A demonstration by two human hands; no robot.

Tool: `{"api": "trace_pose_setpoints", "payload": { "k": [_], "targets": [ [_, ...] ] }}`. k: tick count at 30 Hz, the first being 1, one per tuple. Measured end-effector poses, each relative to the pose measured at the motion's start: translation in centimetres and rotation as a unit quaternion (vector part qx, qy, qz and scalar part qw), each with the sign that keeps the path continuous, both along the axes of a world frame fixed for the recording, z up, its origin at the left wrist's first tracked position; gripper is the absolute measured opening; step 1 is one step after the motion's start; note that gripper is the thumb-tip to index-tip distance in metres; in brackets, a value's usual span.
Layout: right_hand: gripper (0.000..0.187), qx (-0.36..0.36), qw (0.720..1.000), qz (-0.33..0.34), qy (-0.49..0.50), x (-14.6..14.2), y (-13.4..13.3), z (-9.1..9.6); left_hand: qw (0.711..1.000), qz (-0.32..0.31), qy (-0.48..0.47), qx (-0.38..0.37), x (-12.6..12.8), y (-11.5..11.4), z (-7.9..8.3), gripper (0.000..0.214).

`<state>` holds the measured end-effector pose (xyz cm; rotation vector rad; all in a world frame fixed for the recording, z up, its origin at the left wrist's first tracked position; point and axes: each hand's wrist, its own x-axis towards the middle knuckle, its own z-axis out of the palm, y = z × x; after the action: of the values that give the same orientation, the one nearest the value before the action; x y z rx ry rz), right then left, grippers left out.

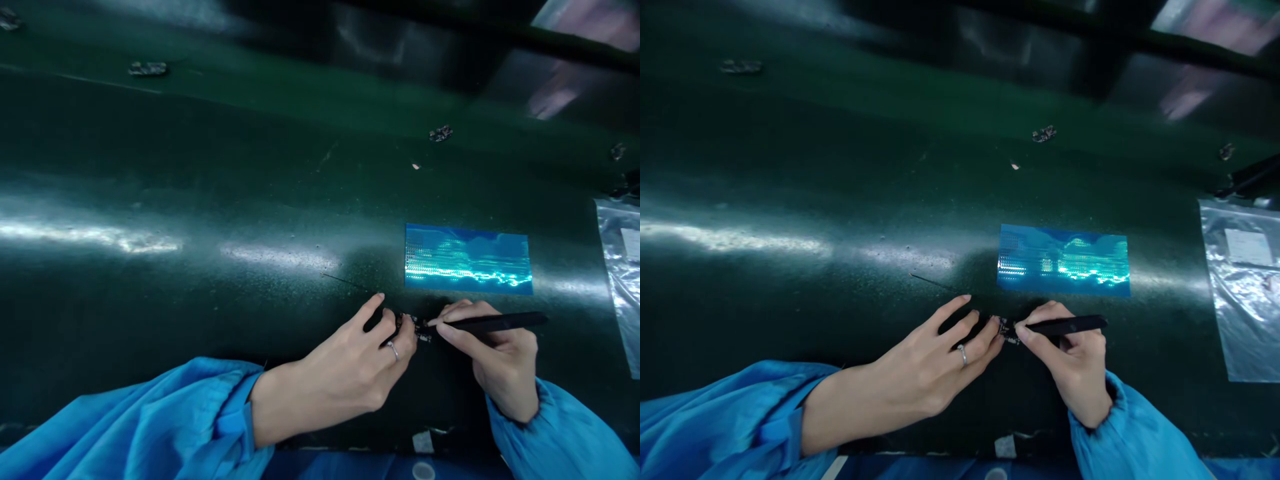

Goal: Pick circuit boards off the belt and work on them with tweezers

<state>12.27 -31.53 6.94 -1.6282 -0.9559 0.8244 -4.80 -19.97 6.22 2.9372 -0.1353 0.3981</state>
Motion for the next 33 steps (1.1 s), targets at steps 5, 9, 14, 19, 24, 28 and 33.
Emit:
{"api": "trace_pose_setpoints", "payload": {
  "k": [5,9,14,19,24,28,33],
  "targets": [
    [0.015,-0.001,1.000,-0.020,0.020,0.0,0.0,0.0,1.000,-0.001,0.003,-0.005,0.0,-0.1,-0.1,0.032],
    [0.014,-0.001,0.998,-0.038,0.043,0.1,0.2,0.0,1.000,-0.006,0.005,-0.003,-0.1,-0.1,-0.1,0.032],
    [0.011,0.002,0.992,-0.097,0.086,0.3,0.3,0.1,1.000,-0.004,-0.006,0.000,0.0,0.0,-0.4,0.032],
    [0.004,0.005,0.980,-0.150,0.130,0.3,0.2,0.0,0.999,-0.004,-0.048,0.005,0.9,0.2,-0.5,0.026],
    [0.007,0.008,0.970,-0.176,0.165,1.0,0.0,-0.5,0.996,-0.016,-0.073,0.056,2.1,0.7,0.0,0.027],
    [0.008,0.011,0.956,-0.193,0.221,2.3,-0.6,-1.8,0.993,0.015,-0.093,0.074,2.7,2.0,-0.3,0.027],
    [0.010,0.013,0.946,-0.179,0.268,2.5,-0.6,-2.9,0.984,0.124,-0.076,0.105,3.6,6.9,-0.6,0.024]
  ]
}}
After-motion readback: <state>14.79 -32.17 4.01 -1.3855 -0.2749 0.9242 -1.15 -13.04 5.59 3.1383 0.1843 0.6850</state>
